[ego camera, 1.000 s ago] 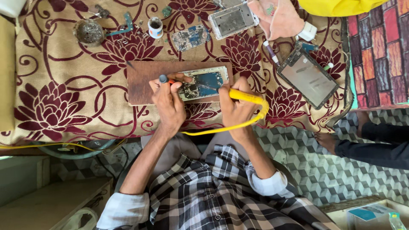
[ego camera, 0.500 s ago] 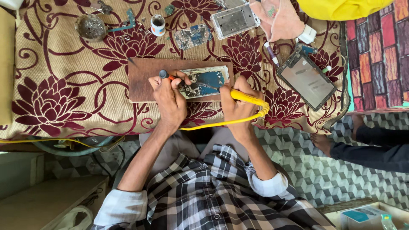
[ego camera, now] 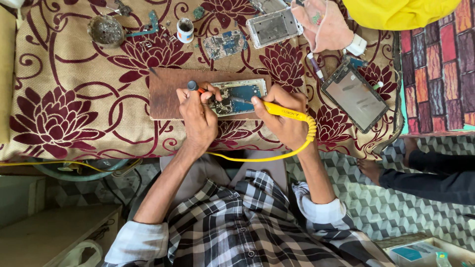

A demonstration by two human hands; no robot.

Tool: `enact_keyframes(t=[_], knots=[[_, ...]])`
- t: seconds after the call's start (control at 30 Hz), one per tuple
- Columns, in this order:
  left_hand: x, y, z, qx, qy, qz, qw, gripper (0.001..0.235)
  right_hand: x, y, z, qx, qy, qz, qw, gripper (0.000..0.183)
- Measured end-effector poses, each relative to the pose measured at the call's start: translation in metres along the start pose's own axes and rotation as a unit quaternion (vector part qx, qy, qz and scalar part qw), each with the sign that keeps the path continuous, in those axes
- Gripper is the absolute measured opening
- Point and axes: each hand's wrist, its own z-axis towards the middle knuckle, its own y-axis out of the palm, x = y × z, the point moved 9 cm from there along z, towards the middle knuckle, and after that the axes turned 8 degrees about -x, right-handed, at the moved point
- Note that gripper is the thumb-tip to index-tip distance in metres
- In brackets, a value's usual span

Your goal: The person uses a soldering iron and a screwdriver to work on a small circuit board placed on a wooden block. They repeatedly apply heat to specific points on the board while manipulating components with the screwdriver.

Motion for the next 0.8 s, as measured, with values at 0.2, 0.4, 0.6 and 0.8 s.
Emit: enact_keyframes(t=[0.2,0.4,0.6,0.8], knots=[[-0.005,0.002,-0.001,-0.013,-0.015,-0.012,1.000,0.028,0.029,0.010,-0.011,0.092,0.114,0.034,0.989,0.039],[-0.009,0.005,0.000,-0.016,-0.030,-0.008,0.999,0.027,0.048,0.023,-0.027,0.210,0.137,0.110,0.962,0.038],[-0.008,0.003,0.003,-0.017,-0.008,-0.022,1.000,0.024,0.041,0.018,-0.027,0.159,0.128,0.022,0.979,0.031],[-0.006,0.001,0.004,-0.018,-0.029,-0.021,0.999,0.025,0.051,0.006,-0.010,0.172,0.142,-0.007,0.975,0.025]])
